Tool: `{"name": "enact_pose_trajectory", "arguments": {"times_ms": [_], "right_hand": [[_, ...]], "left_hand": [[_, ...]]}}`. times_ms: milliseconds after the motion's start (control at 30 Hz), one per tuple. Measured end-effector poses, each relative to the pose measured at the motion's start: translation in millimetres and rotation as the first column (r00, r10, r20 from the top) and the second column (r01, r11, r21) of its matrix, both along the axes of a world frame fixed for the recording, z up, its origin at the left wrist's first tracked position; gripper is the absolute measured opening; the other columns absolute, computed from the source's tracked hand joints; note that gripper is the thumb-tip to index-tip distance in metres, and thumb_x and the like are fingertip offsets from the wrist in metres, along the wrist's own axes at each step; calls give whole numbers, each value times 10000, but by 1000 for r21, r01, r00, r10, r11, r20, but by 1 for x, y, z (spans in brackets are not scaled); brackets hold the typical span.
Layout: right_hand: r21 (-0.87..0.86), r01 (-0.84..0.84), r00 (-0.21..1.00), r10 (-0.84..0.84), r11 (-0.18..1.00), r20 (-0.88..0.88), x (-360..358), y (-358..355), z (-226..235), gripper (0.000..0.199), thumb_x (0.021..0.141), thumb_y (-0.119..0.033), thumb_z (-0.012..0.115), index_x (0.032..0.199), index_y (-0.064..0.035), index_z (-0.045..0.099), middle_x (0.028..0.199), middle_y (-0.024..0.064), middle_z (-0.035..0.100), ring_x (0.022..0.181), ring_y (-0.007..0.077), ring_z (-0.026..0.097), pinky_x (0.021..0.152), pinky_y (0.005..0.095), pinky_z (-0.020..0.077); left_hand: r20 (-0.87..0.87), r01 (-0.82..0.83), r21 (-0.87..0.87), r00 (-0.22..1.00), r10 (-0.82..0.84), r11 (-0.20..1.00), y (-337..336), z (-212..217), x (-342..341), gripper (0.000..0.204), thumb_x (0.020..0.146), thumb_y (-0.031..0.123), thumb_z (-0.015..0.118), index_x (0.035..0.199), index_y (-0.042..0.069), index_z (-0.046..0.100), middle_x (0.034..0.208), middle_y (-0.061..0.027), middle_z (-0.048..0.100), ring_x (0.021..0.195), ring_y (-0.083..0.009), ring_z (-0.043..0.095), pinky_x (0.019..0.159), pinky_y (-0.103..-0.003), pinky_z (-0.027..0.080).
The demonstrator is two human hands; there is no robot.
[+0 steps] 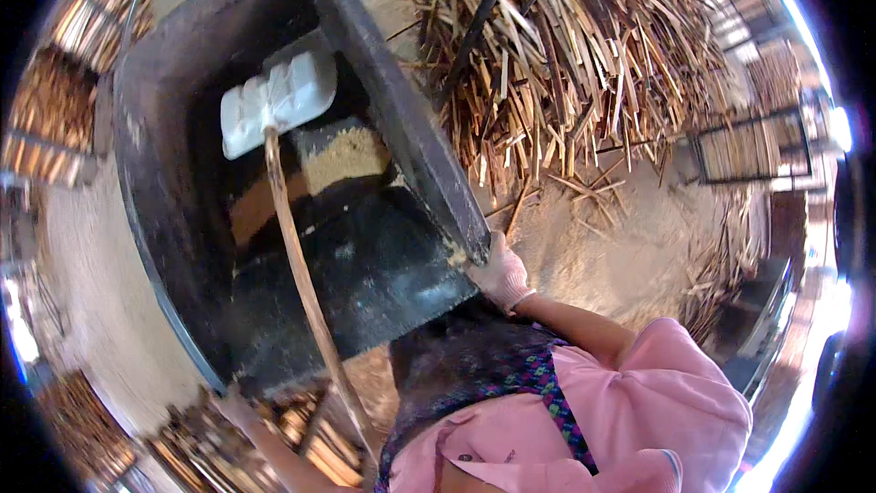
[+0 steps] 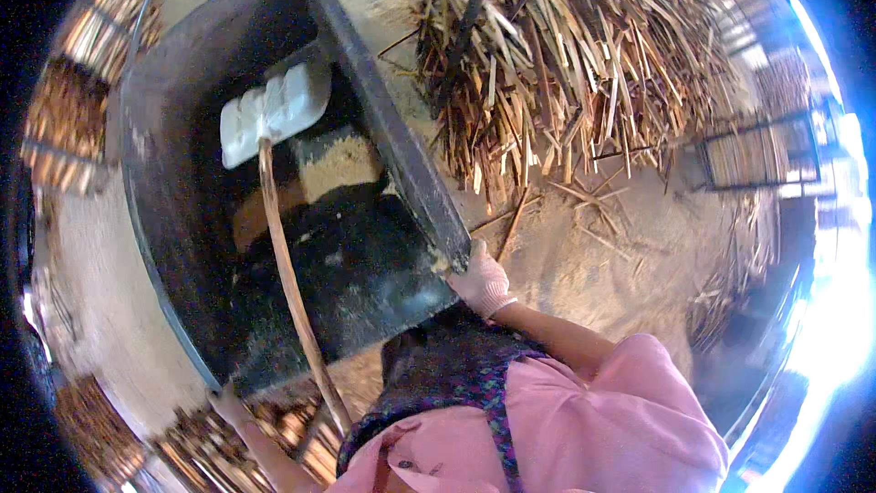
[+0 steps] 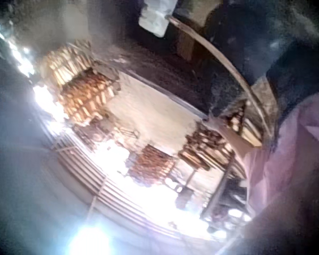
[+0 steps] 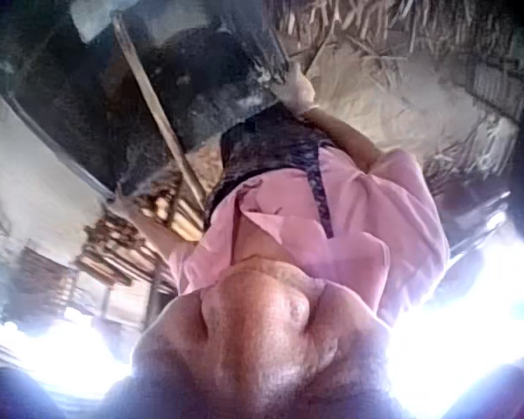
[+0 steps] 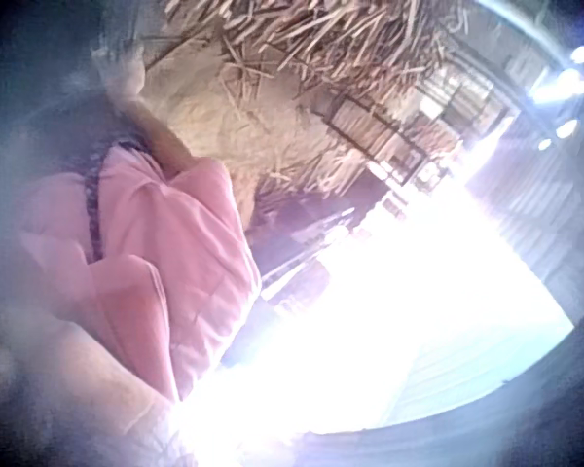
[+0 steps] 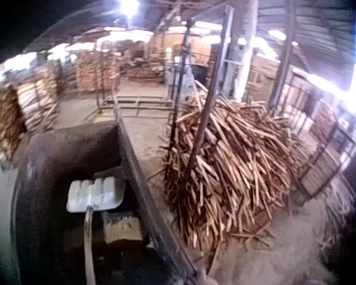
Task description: The person gathers and stacks wooden planks and scrap pieces in a workshop. They then use a shovel to scoop sawdust from the floor and load it into a wheelbarrow.
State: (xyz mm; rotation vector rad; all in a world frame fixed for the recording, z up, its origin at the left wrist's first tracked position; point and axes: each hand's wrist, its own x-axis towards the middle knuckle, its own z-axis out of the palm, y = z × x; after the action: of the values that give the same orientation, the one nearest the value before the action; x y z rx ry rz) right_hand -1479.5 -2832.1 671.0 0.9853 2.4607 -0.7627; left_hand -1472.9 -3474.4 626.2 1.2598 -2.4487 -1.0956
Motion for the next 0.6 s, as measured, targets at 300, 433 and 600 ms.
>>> {"name": "enact_pose_trajectory", "arguments": {"times_ms": [300, 433, 600], "right_hand": [[-1, -150, 974, 147, 989, -174, 94, 96, 32, 743, 804, -487, 785, 1272, -22, 442, 1027, 291, 697, 1007, 477, 679, 854, 530, 527], [4, -259, 957, 257, 966, -136, 115, 133, 42, 687, 819, -423, 774, 1254, -15, 432, 1000, 295, 697, 995, 486, 676, 843, 534, 524], [20, -357, 901, 351, 934, -254, 134, 186, 48, 610, 808, -348, 766, 1214, -22, 447, 999, 276, 698, 976, 483, 674, 847, 537, 523]], "left_hand": [[21, -250, 117, 968, 249, 961, 147, 84, 163, 708, 791, 121, 771, 1435, 3, 503, 1277, -213, 665, 1132, -304, 654, 987, -413, 501], [1, -255, -98, 967, 256, 962, 166, 59, 258, 658, 798, 145, 738, 1403, 14, 513, 1250, -239, 670, 1146, -371, 658, 1003, -442, 483], [23, -258, -229, 963, 270, 939, 228, 66, 323, 636, 804, 82, 727, 1400, 11, 516, 1270, -234, 660, 1163, -393, 649, 1016, -450, 472]]}}
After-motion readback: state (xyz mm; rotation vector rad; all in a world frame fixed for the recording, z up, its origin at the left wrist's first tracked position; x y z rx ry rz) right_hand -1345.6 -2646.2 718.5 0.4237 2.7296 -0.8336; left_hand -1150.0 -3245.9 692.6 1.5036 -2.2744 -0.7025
